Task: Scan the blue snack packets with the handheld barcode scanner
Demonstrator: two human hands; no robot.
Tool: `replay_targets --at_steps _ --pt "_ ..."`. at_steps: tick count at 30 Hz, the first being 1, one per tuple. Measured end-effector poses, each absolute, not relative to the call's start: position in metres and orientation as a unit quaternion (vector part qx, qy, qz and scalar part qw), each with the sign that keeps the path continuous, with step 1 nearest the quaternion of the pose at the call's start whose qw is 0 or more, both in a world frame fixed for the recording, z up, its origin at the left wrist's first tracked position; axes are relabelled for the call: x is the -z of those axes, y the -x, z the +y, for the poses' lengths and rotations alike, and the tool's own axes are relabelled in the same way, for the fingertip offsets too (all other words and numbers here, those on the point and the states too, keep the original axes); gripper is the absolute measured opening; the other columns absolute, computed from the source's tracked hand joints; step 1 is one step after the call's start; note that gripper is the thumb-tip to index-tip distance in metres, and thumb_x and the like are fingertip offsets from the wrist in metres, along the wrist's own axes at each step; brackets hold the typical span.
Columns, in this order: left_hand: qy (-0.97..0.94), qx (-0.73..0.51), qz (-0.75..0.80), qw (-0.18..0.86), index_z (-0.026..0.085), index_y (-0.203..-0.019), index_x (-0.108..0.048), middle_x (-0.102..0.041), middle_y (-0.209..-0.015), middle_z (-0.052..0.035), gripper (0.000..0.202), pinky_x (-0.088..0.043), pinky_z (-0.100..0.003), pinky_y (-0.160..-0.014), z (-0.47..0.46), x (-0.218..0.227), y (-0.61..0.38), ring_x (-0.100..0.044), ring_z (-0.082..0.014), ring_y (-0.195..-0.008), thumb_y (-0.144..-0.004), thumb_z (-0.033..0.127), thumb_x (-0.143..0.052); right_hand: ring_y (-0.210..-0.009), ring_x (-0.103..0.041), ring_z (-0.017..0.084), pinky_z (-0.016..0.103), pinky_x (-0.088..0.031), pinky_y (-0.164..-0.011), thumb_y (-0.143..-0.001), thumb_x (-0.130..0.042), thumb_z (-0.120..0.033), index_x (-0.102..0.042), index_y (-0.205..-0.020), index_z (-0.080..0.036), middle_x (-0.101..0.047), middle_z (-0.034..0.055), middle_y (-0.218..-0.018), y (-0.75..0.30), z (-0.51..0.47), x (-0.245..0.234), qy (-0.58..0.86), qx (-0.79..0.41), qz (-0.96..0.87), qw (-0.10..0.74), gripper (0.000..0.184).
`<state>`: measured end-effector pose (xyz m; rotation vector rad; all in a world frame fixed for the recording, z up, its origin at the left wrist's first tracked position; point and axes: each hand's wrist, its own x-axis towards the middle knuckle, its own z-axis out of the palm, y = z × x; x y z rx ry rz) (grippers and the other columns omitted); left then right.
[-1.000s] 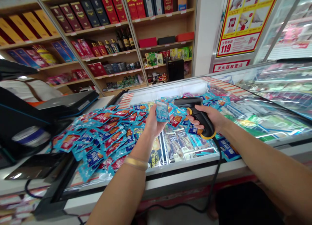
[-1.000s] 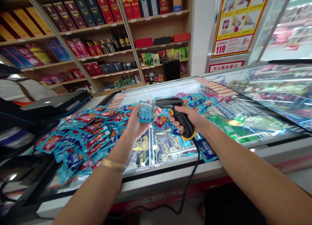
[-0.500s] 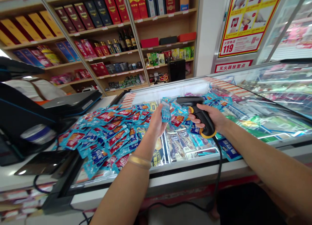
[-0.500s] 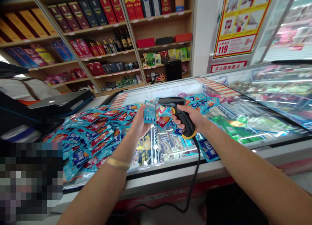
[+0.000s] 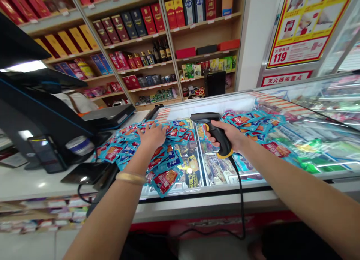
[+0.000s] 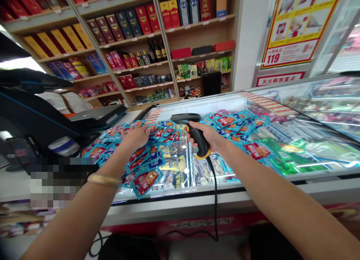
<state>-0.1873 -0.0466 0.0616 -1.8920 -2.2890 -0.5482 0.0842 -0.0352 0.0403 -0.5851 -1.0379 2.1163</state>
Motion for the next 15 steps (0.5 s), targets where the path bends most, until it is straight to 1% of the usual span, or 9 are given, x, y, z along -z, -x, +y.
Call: replay_targets --at_steps 1,3,6,8,9,11,13,15 --pt "0.629 0.165 -0.757 0.067 0.021 -0.120 -0.063 -0.048 -0.146 -0.0163 0.039 -0.006 -0.073 -0.109 -0.048 -0.058 0.191 -0.031 -0.0425 -0.140 -0.091 0.034 -0.041 -0.049 -0.046 0.009 0.017 -0.041 -0.038 -0.088 -0.056 -0.035 -0.055 -0.082 -0.015 -0.053 0.0022 -0.066 -0.084 -0.035 -0.039 0.224 -0.819 -0.400 0.346 0.021" --pt "0.636 0.175 -0.745 0.097 0.023 -0.125 -0.060 -0.047 -0.146 -0.0150 0.041 -0.006 -0.071 -0.111 -0.049 -0.053 0.192 -0.030 -0.0401 -0.142 -0.092 0.034 -0.038 -0.049 -0.046 0.009 0.017 -0.041 -0.038 -0.088 -0.056 -0.036 -0.055 -0.081 -0.016 -0.053 0.0022 -0.067 -0.088 -0.035 -0.037 0.223 -0.819 -0.401 0.345 0.021" --pt "0.633 0.238 -0.726 0.127 0.022 -0.130 -0.057 -0.045 -0.148 -0.0146 0.044 -0.004 -0.066 -0.114 -0.051 -0.051 0.181 -0.023 -0.0386 -0.145 -0.091 0.037 -0.042 -0.049 -0.045 0.009 0.018 -0.041 -0.038 -0.087 -0.056 -0.036 -0.055 -0.081 -0.016 -0.052 0.0022 -0.067 -0.100 -0.032 -0.039 0.220 -0.814 -0.399 0.361 0.021" --pt "0.638 0.297 -0.700 0.119 0.021 -0.130 -0.056 -0.042 -0.150 -0.0148 0.045 -0.001 -0.061 -0.116 -0.050 -0.053 0.164 -0.019 -0.0368 -0.146 -0.089 0.036 -0.048 -0.050 -0.045 0.010 0.018 -0.040 -0.037 -0.087 -0.055 -0.035 -0.055 -0.082 -0.016 -0.051 0.0027 -0.067 -0.111 -0.028 -0.041 0.224 -0.806 -0.396 0.379 0.020" --pt "0.646 0.331 -0.680 0.102 0.021 -0.129 -0.057 -0.042 -0.150 -0.0144 0.044 0.000 -0.058 -0.118 -0.049 -0.053 0.153 -0.019 -0.0358 -0.147 -0.087 0.035 -0.051 -0.050 -0.045 0.010 0.018 -0.040 -0.037 -0.087 -0.054 -0.034 -0.056 -0.083 -0.016 -0.051 0.0030 -0.067 -0.118 -0.026 -0.043 0.228 -0.800 -0.397 0.389 0.019" --pt "0.664 0.404 -0.628 0.028 0.023 -0.122 -0.061 -0.046 -0.147 -0.0129 0.042 -0.002 -0.054 -0.119 -0.047 -0.051 0.124 -0.023 -0.0346 -0.145 -0.082 0.034 -0.060 -0.051 -0.045 0.011 0.019 -0.039 -0.037 -0.087 -0.054 -0.034 -0.056 -0.085 -0.017 -0.052 0.0033 -0.068 -0.136 -0.022 -0.044 0.238 -0.782 -0.406 0.409 0.018" --pt "0.672 0.466 -0.568 -0.090 0.025 -0.112 -0.065 -0.053 -0.140 -0.0118 0.040 -0.006 -0.051 -0.120 -0.045 -0.044 0.092 -0.029 -0.0351 -0.142 -0.072 0.032 -0.071 -0.051 -0.043 0.012 0.020 -0.038 -0.036 -0.086 -0.055 -0.035 -0.057 -0.086 -0.017 -0.052 0.0033 -0.069 -0.156 -0.018 -0.044 0.252 -0.760 -0.420 0.427 0.018" --pt "0.671 0.482 -0.527 -0.199 0.024 -0.102 -0.067 -0.058 -0.133 -0.0125 0.042 -0.010 -0.050 -0.119 -0.043 -0.035 0.061 -0.034 -0.0368 -0.139 -0.062 0.030 -0.080 -0.050 -0.042 0.012 0.021 -0.037 -0.035 -0.085 -0.056 -0.036 -0.057 -0.086 -0.018 -0.052 0.0032 -0.069 -0.177 -0.017 -0.042 0.272 -0.745 -0.430 0.432 0.018"
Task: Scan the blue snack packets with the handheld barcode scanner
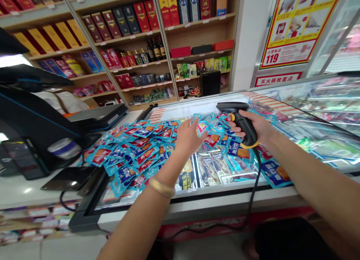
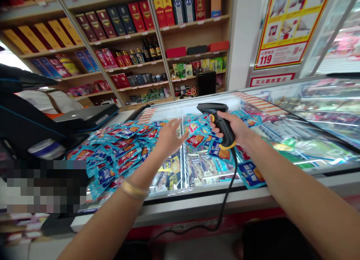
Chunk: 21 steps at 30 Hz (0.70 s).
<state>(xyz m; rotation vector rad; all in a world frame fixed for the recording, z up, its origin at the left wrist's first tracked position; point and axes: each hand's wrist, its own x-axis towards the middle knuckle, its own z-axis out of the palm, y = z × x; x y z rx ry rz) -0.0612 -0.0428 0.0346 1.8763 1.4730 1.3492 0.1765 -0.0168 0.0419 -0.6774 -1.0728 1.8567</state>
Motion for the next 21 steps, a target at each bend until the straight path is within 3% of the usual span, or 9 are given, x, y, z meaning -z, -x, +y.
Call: replay_targets --at_steps 3,6,9,14,17,21 --pt "-0.667 -0.444 0.526 0.286 0.023 -0.093 -0.066 -0.065 -0.118 -0.0149 0.048 -0.013 -0.055 -0.117 -0.039 -0.019 0.029 -0.035 -0.0414 -0.137 -0.050 0.025 -0.087 -0.050 -0.042 0.012 0.021 -0.038 -0.035 -0.084 -0.057 -0.036 -0.057 -0.085 -0.018 -0.051 0.0035 -0.070 -0.200 -0.018 -0.036 0.295 -0.731 -0.421 0.450 0.018" --pt "-0.669 -0.398 0.550 0.302 0.023 -0.089 -0.065 -0.068 -0.106 -0.0141 0.046 -0.015 -0.058 -0.115 -0.036 -0.007 0.020 -0.038 -0.0433 -0.135 -0.048 0.023 -0.086 -0.050 -0.043 0.011 0.020 -0.037 -0.035 -0.084 -0.058 -0.034 -0.056 -0.086 -0.018 -0.052 0.0035 -0.069 -0.210 -0.019 -0.029 0.305 -0.728 -0.396 0.469 0.017" --pt "-0.668 -0.401 0.551 0.299 0.023 -0.089 -0.067 -0.068 -0.108 -0.0135 0.039 -0.018 -0.056 -0.115 -0.036 -0.001 0.025 -0.041 -0.0414 -0.134 -0.053 0.024 -0.083 -0.049 -0.043 0.011 0.020 -0.038 -0.035 -0.084 -0.058 -0.034 -0.057 -0.086 -0.017 -0.053 0.0035 -0.069 -0.210 -0.019 -0.024 0.308 -0.731 -0.387 0.469 0.018" --pt "-0.627 -0.441 0.555 0.322 0.024 -0.096 -0.071 -0.068 -0.116 -0.0117 0.047 -0.024 -0.051 -0.115 -0.037 -0.002 0.032 -0.045 -0.0383 -0.131 -0.051 0.021 -0.085 -0.051 -0.045 0.011 0.019 -0.039 -0.037 -0.085 -0.057 -0.034 -0.058 -0.087 -0.016 -0.053 0.0033 -0.069 -0.205 -0.018 -0.023 0.298 -0.742 -0.396 0.451 0.018" --pt "-0.555 -0.507 0.536 0.385 0.023 -0.099 -0.071 -0.068 -0.117 -0.0100 0.037 -0.033 -0.050 -0.111 -0.035 -0.006 0.031 -0.053 -0.0324 -0.124 -0.064 0.029 -0.081 -0.051 -0.045 0.011 0.019 -0.039 -0.037 -0.086 -0.057 -0.034 -0.058 -0.088 -0.016 -0.053 0.0036 -0.069 -0.204 -0.020 -0.023 0.295 -0.750 -0.397 0.440 0.018" --pt "-0.367 -0.595 0.443 0.561 0.019 -0.100 -0.066 -0.071 -0.102 -0.0085 0.028 -0.050 -0.046 -0.096 -0.032 -0.013 0.031 -0.065 -0.0239 -0.104 -0.086 0.042 -0.060 -0.051 -0.045 0.012 0.019 -0.038 -0.036 -0.085 -0.057 -0.034 -0.056 -0.089 -0.017 -0.053 0.0039 -0.069 -0.201 -0.023 -0.023 0.283 -0.764 -0.398 0.422 0.017"
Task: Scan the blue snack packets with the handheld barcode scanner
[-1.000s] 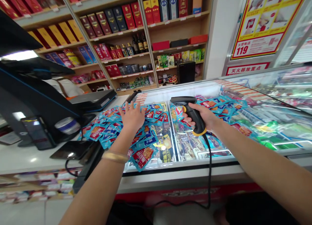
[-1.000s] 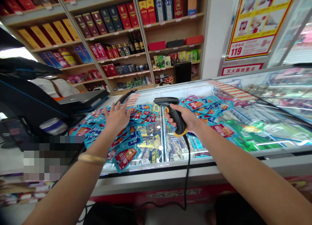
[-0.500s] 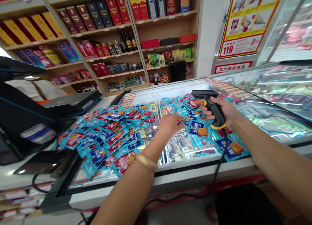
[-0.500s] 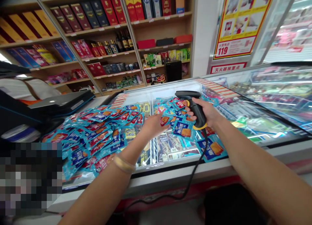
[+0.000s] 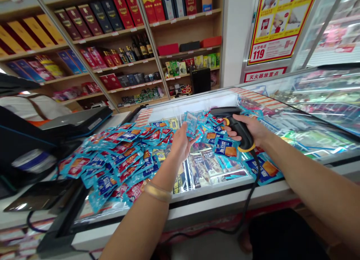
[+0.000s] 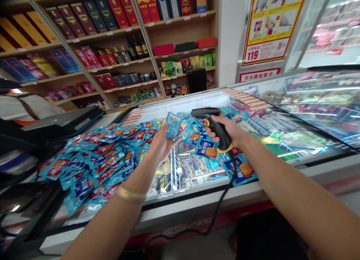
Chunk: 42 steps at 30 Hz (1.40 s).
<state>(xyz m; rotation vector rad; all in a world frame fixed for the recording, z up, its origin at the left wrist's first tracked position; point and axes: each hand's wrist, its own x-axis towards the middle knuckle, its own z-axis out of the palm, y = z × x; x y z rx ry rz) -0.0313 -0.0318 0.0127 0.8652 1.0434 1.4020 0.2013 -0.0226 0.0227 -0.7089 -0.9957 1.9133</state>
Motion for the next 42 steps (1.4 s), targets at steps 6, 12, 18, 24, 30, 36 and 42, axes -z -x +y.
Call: replay_targets --at_steps 6,12,18,24,30,36,42 --pt "-0.318 -0.599 0.391 0.622 0.018 -0.102 -0.062 -0.072 -0.097 -0.0090 0.031 -0.052 -0.045 -0.095 -0.032 -0.013 0.031 -0.068 -0.0215 -0.096 -0.093 0.044 -0.048 -0.051 -0.044 0.011 0.018 -0.037 -0.036 -0.084 -0.057 -0.033 -0.055 -0.092 -0.016 -0.053 0.0040 -0.068 -0.197 -0.026 -0.023 0.265 -0.777 -0.404 0.404 0.019" --pt "-0.326 -0.586 0.416 0.615 0.018 -0.091 -0.062 -0.072 -0.088 -0.0088 0.029 -0.049 -0.048 -0.100 -0.032 -0.009 0.027 -0.067 -0.0239 -0.102 -0.093 0.043 -0.049 -0.052 -0.044 0.011 0.018 -0.037 -0.036 -0.083 -0.057 -0.033 -0.054 -0.091 -0.016 -0.052 0.0037 -0.070 -0.198 -0.028 -0.022 0.251 -0.782 -0.403 0.403 0.019" --pt "-0.329 -0.585 0.407 0.620 0.016 -0.091 -0.063 -0.072 -0.092 -0.0106 0.028 -0.051 -0.046 -0.097 -0.033 -0.010 0.026 -0.068 -0.0243 -0.100 -0.090 0.043 -0.055 -0.053 -0.044 0.011 0.019 -0.039 -0.039 -0.085 -0.057 -0.034 -0.053 -0.091 -0.015 -0.051 0.0036 -0.072 -0.199 -0.026 -0.020 0.234 -0.791 -0.417 0.382 0.020" --pt "-0.320 -0.586 0.411 0.621 0.016 -0.092 -0.063 -0.073 -0.089 -0.0103 0.029 -0.052 -0.045 -0.095 -0.032 -0.010 0.027 -0.068 -0.0234 -0.098 -0.093 0.042 -0.049 -0.055 -0.044 0.011 0.018 -0.040 -0.040 -0.086 -0.057 -0.035 -0.053 -0.093 -0.016 -0.052 0.0036 -0.074 -0.200 -0.025 -0.018 0.225 -0.788 -0.423 0.386 0.020" --pt "-0.347 -0.599 0.424 0.584 0.017 -0.098 -0.065 -0.073 -0.097 -0.0102 0.033 -0.050 -0.043 -0.095 -0.030 -0.009 0.025 -0.066 -0.0242 -0.104 -0.094 0.043 -0.045 -0.053 -0.044 0.011 0.018 -0.038 -0.037 -0.085 -0.057 -0.034 -0.055 -0.093 -0.016 -0.051 0.0034 -0.072 -0.196 -0.024 -0.021 0.226 -0.781 -0.403 0.420 0.020" --pt "-0.543 -0.614 0.482 0.310 0.017 -0.114 -0.068 -0.068 -0.119 -0.0088 0.037 -0.043 -0.038 -0.101 -0.026 -0.023 0.062 -0.058 -0.0247 -0.118 -0.090 0.041 -0.050 -0.052 -0.044 0.010 0.017 -0.040 -0.038 -0.087 -0.055 -0.033 -0.054 -0.089 -0.016 -0.051 0.0028 -0.070 -0.175 -0.025 -0.030 0.213 -0.783 -0.397 0.429 0.017" --pt "-0.636 -0.429 0.636 -0.084 0.016 -0.125 -0.063 -0.065 -0.119 -0.0153 0.044 -0.037 -0.046 -0.105 -0.037 -0.053 0.146 -0.055 -0.0294 -0.116 -0.091 0.036 -0.045 -0.052 -0.045 0.010 0.017 -0.040 -0.038 -0.088 -0.053 -0.033 -0.054 -0.089 -0.016 -0.052 0.0024 -0.069 -0.131 -0.028 -0.041 0.197 -0.804 -0.402 0.392 0.018"
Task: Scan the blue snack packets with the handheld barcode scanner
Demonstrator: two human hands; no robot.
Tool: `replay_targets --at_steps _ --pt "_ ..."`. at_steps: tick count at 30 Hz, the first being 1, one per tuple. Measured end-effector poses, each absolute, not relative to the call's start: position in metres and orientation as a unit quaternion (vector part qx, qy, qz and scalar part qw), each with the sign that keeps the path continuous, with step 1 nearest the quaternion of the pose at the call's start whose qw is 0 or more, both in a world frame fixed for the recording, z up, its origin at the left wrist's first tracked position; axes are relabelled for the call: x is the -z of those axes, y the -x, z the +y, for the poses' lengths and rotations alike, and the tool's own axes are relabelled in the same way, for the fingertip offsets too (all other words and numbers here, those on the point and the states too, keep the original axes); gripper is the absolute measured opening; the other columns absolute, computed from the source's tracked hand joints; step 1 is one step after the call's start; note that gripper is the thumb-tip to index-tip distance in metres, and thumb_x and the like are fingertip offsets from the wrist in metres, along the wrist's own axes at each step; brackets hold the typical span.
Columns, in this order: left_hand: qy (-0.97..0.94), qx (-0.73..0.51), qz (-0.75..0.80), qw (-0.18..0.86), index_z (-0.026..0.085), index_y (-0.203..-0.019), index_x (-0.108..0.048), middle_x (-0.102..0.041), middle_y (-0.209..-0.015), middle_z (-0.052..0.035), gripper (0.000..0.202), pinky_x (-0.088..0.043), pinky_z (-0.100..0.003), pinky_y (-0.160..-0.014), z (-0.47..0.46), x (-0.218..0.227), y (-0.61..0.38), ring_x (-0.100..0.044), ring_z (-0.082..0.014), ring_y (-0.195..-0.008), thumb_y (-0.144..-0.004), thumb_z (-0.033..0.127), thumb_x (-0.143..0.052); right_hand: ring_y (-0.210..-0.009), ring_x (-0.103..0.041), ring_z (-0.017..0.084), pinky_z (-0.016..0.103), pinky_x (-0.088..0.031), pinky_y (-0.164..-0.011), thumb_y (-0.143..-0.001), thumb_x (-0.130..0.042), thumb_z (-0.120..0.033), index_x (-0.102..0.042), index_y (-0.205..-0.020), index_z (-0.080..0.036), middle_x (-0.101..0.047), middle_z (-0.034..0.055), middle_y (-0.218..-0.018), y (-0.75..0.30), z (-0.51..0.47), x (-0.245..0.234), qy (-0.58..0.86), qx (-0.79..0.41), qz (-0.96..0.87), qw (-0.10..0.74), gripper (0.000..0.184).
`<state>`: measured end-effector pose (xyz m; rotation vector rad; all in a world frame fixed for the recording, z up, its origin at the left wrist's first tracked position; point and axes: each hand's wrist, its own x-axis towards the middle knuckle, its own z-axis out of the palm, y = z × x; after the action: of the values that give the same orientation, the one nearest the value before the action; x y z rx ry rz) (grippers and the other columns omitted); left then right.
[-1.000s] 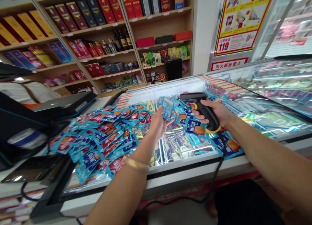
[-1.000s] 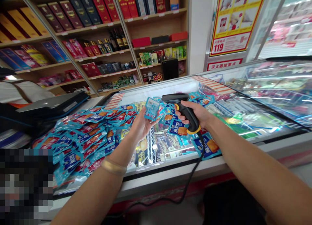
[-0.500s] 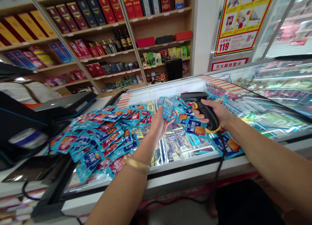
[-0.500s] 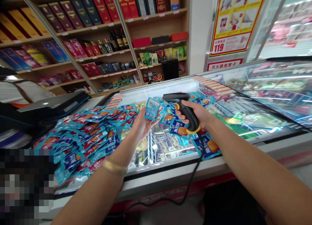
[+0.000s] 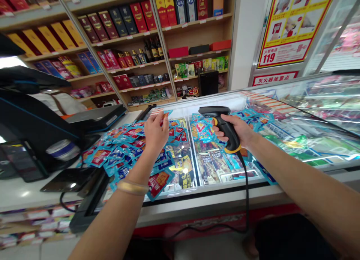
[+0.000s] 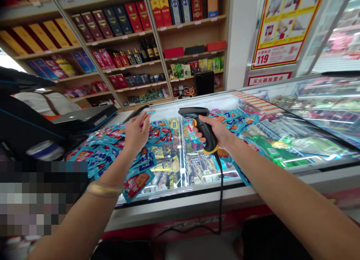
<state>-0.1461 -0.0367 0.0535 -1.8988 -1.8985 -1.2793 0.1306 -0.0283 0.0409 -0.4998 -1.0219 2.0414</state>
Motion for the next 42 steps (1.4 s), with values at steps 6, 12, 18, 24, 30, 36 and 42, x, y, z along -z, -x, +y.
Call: replay_targets --at_steps 6,12,18,24,30,36,42 --pt "0.586 0.198 -0.762 0.193 0.017 -0.125 -0.063 -0.057 -0.131 -0.0220 0.047 -0.033 -0.058 -0.103 -0.057 -0.051 0.191 -0.047 -0.0400 -0.125 -0.092 0.040 -0.038 -0.050 -0.046 0.009 0.017 -0.041 -0.039 -0.092 -0.046 -0.033 -0.055 -0.088 -0.015 -0.053 0.0025 -0.067 -0.087 -0.031 -0.042 0.188 -0.835 -0.390 0.340 0.021" --pt "0.577 0.173 -0.773 0.197 0.018 -0.135 -0.056 -0.050 -0.143 -0.0194 0.054 -0.019 -0.063 -0.111 -0.059 -0.048 0.189 -0.034 -0.0397 -0.139 -0.095 0.043 -0.030 -0.051 -0.046 0.009 0.017 -0.042 -0.039 -0.090 -0.052 -0.035 -0.055 -0.089 -0.015 -0.053 0.0024 -0.068 -0.087 -0.029 -0.036 0.183 -0.838 -0.391 0.335 0.020" --pt "0.634 0.241 -0.713 0.177 0.018 -0.138 -0.052 -0.046 -0.147 -0.0165 0.052 -0.018 -0.058 -0.116 -0.054 -0.051 0.137 -0.030 -0.0350 -0.143 -0.093 0.042 -0.041 -0.051 -0.045 0.010 0.017 -0.040 -0.038 -0.089 -0.051 -0.035 -0.055 -0.091 -0.016 -0.051 0.0024 -0.068 -0.120 -0.023 -0.041 0.188 -0.811 -0.397 0.387 0.019" --pt "0.778 0.291 -0.554 -0.058 0.019 -0.132 -0.056 -0.055 -0.138 -0.0172 0.055 -0.030 -0.053 -0.113 -0.037 -0.022 0.062 -0.045 -0.0346 -0.133 -0.082 0.040 -0.063 -0.051 -0.042 0.010 0.018 -0.038 -0.037 -0.086 -0.055 -0.036 -0.056 -0.088 -0.016 -0.051 0.0027 -0.070 -0.180 -0.018 -0.042 0.230 -0.765 -0.411 0.438 0.020" --pt "0.842 0.236 -0.437 -0.211 0.023 -0.136 -0.050 -0.044 -0.150 -0.0130 0.070 -0.016 -0.056 -0.118 -0.024 0.002 0.016 -0.031 -0.0367 -0.143 -0.068 0.023 -0.068 -0.051 -0.040 0.012 0.021 -0.035 -0.034 -0.086 -0.055 -0.038 -0.056 -0.086 -0.018 -0.049 0.0037 -0.071 -0.217 -0.019 -0.032 0.273 -0.718 -0.412 0.490 0.020" --pt "0.845 0.216 -0.429 -0.233 0.024 -0.133 -0.053 -0.047 -0.147 -0.0121 0.065 -0.009 -0.060 -0.118 -0.018 0.007 0.013 -0.030 -0.0373 -0.143 -0.070 0.024 -0.065 -0.051 -0.040 0.011 0.018 -0.036 -0.034 -0.085 -0.056 -0.034 -0.056 -0.086 -0.017 -0.050 0.0035 -0.070 -0.213 -0.019 -0.028 0.277 -0.737 -0.378 0.488 0.017" --pt "0.800 0.301 -0.441 -0.274 0.023 -0.119 -0.066 -0.063 -0.128 -0.0131 0.054 -0.030 -0.049 -0.113 -0.025 0.005 0.031 -0.050 -0.0355 -0.127 -0.066 0.033 -0.077 -0.051 -0.043 0.010 0.019 -0.038 -0.037 -0.083 -0.060 -0.037 -0.057 -0.087 -0.017 -0.053 0.0035 -0.070 -0.212 -0.019 -0.026 0.272 -0.736 -0.410 0.464 0.021"
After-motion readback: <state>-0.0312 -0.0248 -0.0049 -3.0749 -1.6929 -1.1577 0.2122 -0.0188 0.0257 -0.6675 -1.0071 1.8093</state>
